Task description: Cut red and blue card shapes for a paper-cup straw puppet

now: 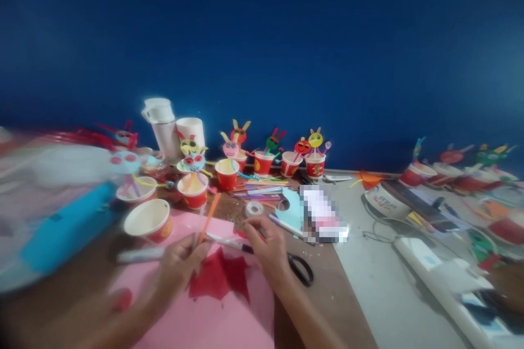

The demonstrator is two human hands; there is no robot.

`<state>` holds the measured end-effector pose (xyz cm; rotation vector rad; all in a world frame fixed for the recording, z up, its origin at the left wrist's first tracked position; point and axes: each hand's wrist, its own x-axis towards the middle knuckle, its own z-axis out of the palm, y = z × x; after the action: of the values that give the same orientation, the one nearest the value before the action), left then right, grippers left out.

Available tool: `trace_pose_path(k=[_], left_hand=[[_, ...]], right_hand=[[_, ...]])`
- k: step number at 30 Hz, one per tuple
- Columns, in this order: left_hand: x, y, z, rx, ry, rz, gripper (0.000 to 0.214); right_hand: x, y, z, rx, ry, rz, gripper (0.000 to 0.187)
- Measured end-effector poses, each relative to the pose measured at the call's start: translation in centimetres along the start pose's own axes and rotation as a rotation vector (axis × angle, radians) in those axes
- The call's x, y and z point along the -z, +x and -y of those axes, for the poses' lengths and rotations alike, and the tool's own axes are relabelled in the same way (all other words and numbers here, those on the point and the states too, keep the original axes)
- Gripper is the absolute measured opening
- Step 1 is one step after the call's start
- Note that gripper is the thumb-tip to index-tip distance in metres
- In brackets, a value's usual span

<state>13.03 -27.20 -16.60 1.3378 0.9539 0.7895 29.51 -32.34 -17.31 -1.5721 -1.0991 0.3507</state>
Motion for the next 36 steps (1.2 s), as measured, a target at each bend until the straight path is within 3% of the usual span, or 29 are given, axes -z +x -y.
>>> trace_pose_path(k=[11, 17, 28, 36], left_hand=[[0.5, -0.6, -0.4, 0.124, 0.031, 0.247, 0.046], [0.3, -0.6, -0.2, 0.117, 0.097, 0.352, 0.045], [0.3, -0.5, 1.1, 0.083, 0.210, 0.359, 0.042], [0.5, -0.5, 1.3, 0.104, 0.225, 0.384, 0.040]], right_hand=[[-0.3, -0.2, -0.4, -0.092, 0.259, 0.071, 0.013], [-0.8, -0.6, 0.1, -0.153, 0.430, 0.142, 0.012], [-0.7, -0.5, -0.3, -0.248, 0.535, 0.246, 0.025], [-0.3, -0.5, -1.4, -0.217, 0.476, 0.308, 0.019]])
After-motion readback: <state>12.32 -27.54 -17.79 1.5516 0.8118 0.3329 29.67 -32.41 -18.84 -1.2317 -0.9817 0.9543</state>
